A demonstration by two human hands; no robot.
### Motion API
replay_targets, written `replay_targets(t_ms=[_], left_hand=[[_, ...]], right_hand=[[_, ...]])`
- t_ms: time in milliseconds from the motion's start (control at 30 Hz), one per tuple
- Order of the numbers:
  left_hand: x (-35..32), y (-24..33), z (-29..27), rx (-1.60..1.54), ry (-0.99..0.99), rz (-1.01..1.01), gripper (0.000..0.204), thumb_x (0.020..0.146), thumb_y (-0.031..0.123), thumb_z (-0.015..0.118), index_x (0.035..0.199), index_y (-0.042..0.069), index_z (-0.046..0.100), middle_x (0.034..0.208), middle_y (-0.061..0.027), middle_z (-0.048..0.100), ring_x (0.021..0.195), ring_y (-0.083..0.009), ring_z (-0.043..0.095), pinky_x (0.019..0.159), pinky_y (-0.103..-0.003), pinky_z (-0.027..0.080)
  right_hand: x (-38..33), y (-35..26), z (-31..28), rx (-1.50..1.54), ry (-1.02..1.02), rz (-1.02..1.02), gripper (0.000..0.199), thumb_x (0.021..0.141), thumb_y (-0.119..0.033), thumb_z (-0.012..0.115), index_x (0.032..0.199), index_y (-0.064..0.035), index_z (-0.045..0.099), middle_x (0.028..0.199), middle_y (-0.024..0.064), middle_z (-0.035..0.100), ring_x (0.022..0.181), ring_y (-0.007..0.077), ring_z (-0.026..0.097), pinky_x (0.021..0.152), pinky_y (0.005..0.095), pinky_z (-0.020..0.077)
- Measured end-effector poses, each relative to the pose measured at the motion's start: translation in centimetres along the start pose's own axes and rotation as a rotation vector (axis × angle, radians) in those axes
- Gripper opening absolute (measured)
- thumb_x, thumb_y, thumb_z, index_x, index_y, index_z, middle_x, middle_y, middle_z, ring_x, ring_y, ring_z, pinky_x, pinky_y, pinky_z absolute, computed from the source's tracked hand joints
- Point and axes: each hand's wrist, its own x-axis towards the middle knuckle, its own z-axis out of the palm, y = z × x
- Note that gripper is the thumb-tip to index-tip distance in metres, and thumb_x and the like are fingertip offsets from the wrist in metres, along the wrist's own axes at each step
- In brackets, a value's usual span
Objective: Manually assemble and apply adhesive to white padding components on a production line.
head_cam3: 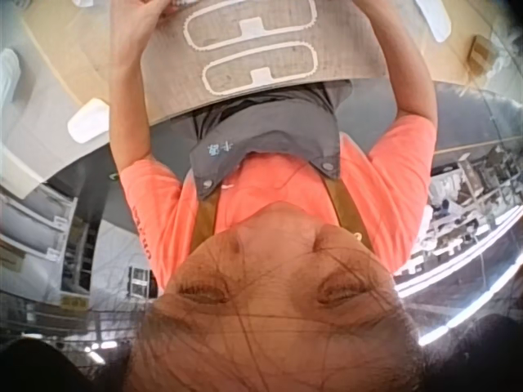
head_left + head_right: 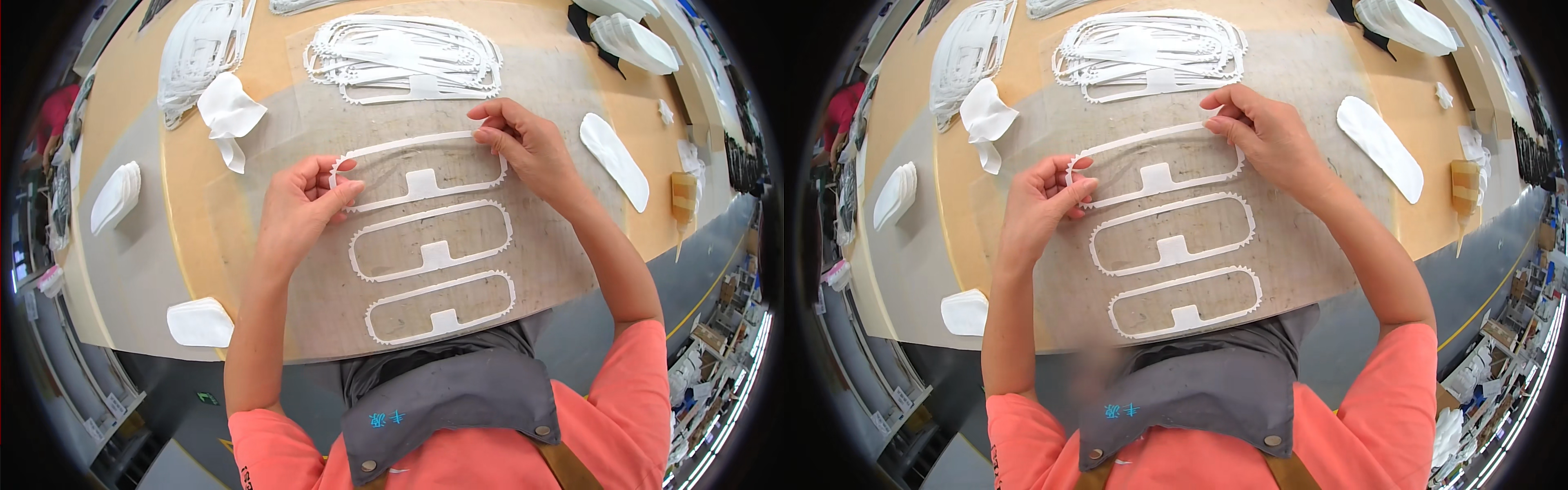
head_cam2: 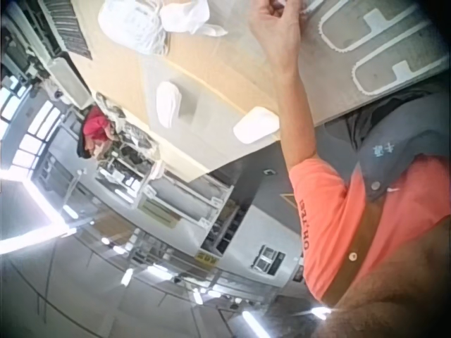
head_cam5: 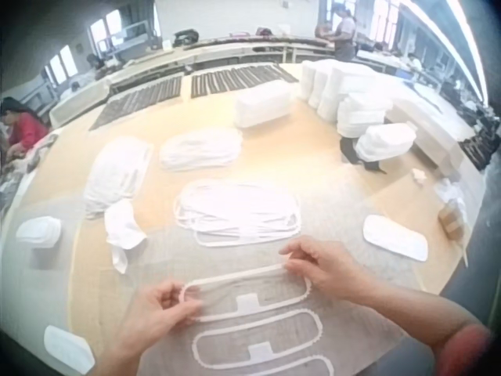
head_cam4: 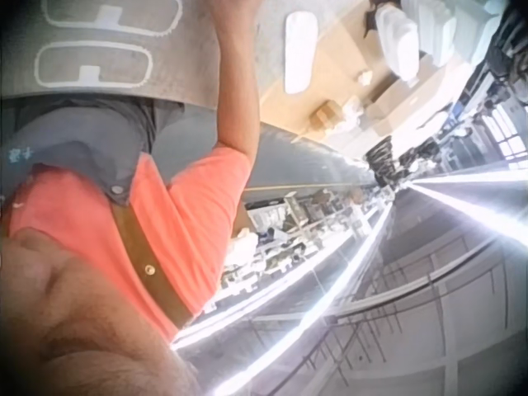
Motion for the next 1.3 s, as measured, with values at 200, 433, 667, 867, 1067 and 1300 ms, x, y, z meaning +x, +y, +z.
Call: replay_targets(t_ms=[200, 433, 667, 867, 1067, 1300], left_hand=[[-0.8, 0.0, 0.3, 0.093, 0.021, 0.038, 0.036, 0.089, 0.013, 0.079, 0.12, 0.0, 0.069, 0.086, 0.0017, 0.068, 0.075, -0.0051, 0.062, 0.064, -0.021, 0.053], [-1.6, -0.6, 0.1, 0.18, 0.116, 0.103, 0.043, 0.086, 0.013, 0.081, 0.125, 0.0, 0.068, 0.091, -0.0011, 0.068, 0.078, -0.0065, 0.061, 0.063, -0.023, 0.054], [-2.7, -0.6, 0.9, 0.697, 0.394, 0.535, 0.068, 0.094, 0.032, 0.074, 0.15, 0.004, 0.048, 0.14, -0.0176, 0.056, 0.129, -0.0311, 0.054, 0.105, -0.043, 0.046], [-3.0, -1.8, 4.6, 0.93, 0.197, 0.646, 0.079, 0.101, 0.057, 0.047, 0.162, 0.011, 0.029, 0.17, -0.0147, 0.019, 0.159, -0.0358, 0.008, 0.122, -0.061, -0.001], [-3.0, -0.2, 7.6, 1.03, 0.102, 0.812, 0.091, 0.097, 0.069, 0.043, 0.162, 0.008, 0.027, 0.17, -0.0119, 0.021, 0.159, -0.0313, 0.008, 0.123, -0.06, -0.005], [-0.6, -1.3, 9.2, 1.169, 0.012, 0.81, 0.098, 0.092, 0.078, 0.041, 0.164, 0.014, 0.021, 0.172, -0.0087, 0.014, 0.159, -0.0282, 0.006, 0.122, -0.063, -0.004]], right_hand=[[0.1, 0.7, 0.5, -0.163, 0.049, -0.177, 0.021, 0.097, -0.01, 0.068, 0.116, -0.0029, 0.065, 0.09, 0.0078, 0.066, 0.08, 0.0186, 0.062, 0.075, 0.0306, 0.0516], [0.3, 1.0, 1.3, -0.341, 0.118, -0.381, 0.02, 0.092, -0.009, 0.071, 0.111, -0.0039, 0.064, 0.093, 0.0103, 0.065, 0.08, 0.025, 0.065, 0.073, 0.0328, 0.0537], [-0.6, 0.0, 1.5, -0.66, 0.207, -0.56, 0.059, 0.089, -0.039, 0.072, 0.138, -0.0098, 0.057, 0.138, 0.0088, 0.057, 0.125, 0.0282, 0.054, 0.106, 0.0457, 0.0401], [-5.0, -3.7, 2.6, -0.712, -0.018, -0.543, 0.096, 0.084, -0.066, 0.062, 0.16, -0.0156, 0.034, 0.168, 0.0077, 0.028, 0.157, 0.026, 0.02, 0.125, 0.0561, 0.0041], [-8.1, -0.2, -7.4, -0.603, 0.432, -0.217, 0.085, 0.086, -0.011, 0.073, 0.16, -0.0103, 0.033, 0.167, 0.0111, 0.029, 0.156, 0.0296, 0.02, 0.126, 0.0446, 0.0144], [-16.9, 8.6, -22.6, -0.666, 0.826, 0.138, 0.067, 0.109, -0.048, 0.036, 0.161, -0.0058, 0.027, 0.166, 0.0137, 0.029, 0.154, 0.0295, 0.025, 0.125, 0.0382, 0.0206]])
